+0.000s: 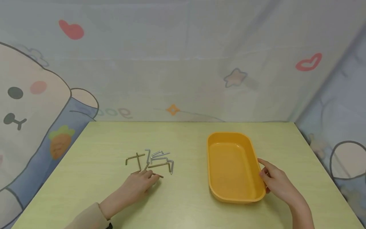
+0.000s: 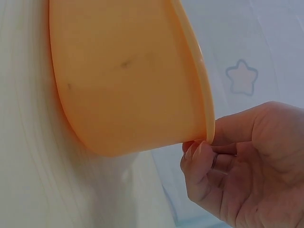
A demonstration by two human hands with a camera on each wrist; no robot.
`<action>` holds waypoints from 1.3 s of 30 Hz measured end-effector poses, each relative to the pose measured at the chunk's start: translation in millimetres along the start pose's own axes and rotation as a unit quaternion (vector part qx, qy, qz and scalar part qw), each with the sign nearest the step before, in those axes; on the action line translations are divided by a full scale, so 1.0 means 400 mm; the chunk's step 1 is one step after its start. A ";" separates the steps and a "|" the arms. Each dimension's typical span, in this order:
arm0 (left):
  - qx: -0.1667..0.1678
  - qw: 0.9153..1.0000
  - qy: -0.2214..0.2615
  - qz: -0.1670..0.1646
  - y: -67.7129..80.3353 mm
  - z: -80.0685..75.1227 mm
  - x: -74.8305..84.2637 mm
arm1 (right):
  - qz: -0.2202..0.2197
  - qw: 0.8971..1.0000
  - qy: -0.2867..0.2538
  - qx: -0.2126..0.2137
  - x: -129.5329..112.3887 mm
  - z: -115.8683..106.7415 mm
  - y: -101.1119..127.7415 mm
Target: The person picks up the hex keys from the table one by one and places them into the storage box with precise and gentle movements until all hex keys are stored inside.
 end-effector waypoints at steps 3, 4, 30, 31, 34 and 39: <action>0.004 1.000 -0.001 -0.004 0.000 -0.001 0.000 | 0.003 1.000 0.001 0.001 -0.001 0.000 -0.001; 0.006 1.000 0.001 -0.007 -0.001 -0.001 0.000 | 0.003 1.000 0.001 0.000 -0.001 0.000 0.000; 0.068 0.997 0.013 -0.019 -0.040 -0.058 0.015 | 0.000 1.000 -0.007 0.000 -0.007 -0.001 0.002; 0.072 0.997 0.014 -0.016 -0.043 -0.061 0.017 | 0.001 1.000 -0.007 0.001 -0.007 -0.002 0.001; 0.080 0.997 0.017 -0.011 -0.055 -0.068 0.025 | 0.001 1.000 -0.005 0.003 -0.005 -0.002 0.000; 0.084 0.996 0.015 0.000 -0.074 -0.072 0.044 | 0.006 1.000 -0.007 0.003 -0.003 -0.002 0.001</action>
Point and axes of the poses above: each hand's wrist, its own y-axis away from the middle knuckle, its own z-axis out of the palm, x = y × z, the point moved 7 cm from there along -y, towards the middle knuckle, and after that the axes turned 14 degrees about -y, right-handed, at the moved point
